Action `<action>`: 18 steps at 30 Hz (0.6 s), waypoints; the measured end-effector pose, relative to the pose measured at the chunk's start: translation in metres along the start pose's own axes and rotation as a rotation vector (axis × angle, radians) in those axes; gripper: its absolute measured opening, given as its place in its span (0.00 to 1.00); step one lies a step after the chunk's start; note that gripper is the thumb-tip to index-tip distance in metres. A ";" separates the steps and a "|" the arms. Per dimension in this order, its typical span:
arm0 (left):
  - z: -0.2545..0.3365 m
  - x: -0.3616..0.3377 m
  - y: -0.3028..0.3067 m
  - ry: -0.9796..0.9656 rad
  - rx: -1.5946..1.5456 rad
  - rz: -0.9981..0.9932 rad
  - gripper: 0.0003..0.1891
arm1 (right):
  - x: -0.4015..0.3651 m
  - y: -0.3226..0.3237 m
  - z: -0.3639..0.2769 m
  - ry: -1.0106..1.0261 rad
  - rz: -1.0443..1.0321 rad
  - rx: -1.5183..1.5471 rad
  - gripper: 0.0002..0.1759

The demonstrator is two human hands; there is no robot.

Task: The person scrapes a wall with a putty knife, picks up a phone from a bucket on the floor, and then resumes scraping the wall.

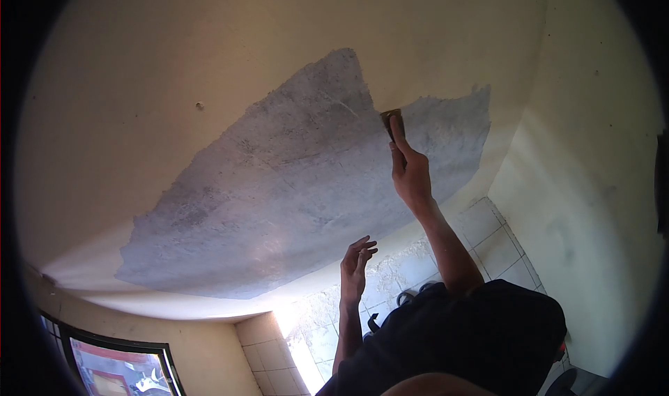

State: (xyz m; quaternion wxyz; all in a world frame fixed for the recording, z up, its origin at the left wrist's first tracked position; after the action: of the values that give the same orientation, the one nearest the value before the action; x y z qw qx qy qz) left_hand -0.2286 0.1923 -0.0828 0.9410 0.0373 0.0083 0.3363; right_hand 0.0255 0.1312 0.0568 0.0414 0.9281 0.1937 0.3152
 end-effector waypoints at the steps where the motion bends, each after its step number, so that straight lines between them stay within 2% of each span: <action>1: -0.001 -0.004 0.002 -0.001 -0.004 0.013 0.25 | -0.005 0.003 0.000 0.010 0.017 -0.004 0.34; 3: -0.004 -0.006 0.007 0.003 -0.013 0.031 0.25 | -0.010 0.010 -0.004 0.041 0.058 -0.013 0.34; 6: -0.011 -0.012 0.013 0.026 -0.030 0.062 0.25 | -0.044 -0.005 0.020 -0.035 -0.083 -0.082 0.34; 8: -0.014 -0.018 0.018 0.057 -0.034 0.089 0.25 | -0.046 -0.012 0.024 0.087 0.011 -0.026 0.34; 11: -0.028 -0.021 0.023 0.032 -0.076 0.094 0.25 | 0.008 -0.005 0.001 0.141 0.096 -0.064 0.33; 13: -0.025 -0.021 0.021 0.040 -0.051 0.075 0.25 | 0.065 0.026 -0.048 0.212 0.257 -0.016 0.32; 16: -0.014 -0.019 0.026 0.039 -0.036 0.074 0.25 | 0.089 0.061 -0.091 0.345 0.471 0.083 0.30; 18: -0.013 -0.020 0.030 0.024 -0.082 0.111 0.26 | 0.080 0.059 -0.093 0.368 0.440 0.209 0.31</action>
State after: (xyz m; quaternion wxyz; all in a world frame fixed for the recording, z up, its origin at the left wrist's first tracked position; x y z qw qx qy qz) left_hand -0.2636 0.2036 -0.0940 0.9214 -0.0047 0.0039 0.3885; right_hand 0.0474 0.1030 0.1882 -0.1595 0.8744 0.0235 0.4577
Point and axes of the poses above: each hand's wrist, its own x-axis towards the middle knuckle, its own y-axis out of the back of the hand, z = x × y, the point moved 7 cm from there along x, towards the middle knuckle, and after that the axes turned 2 degrees about -z, right-handed, at the moved point
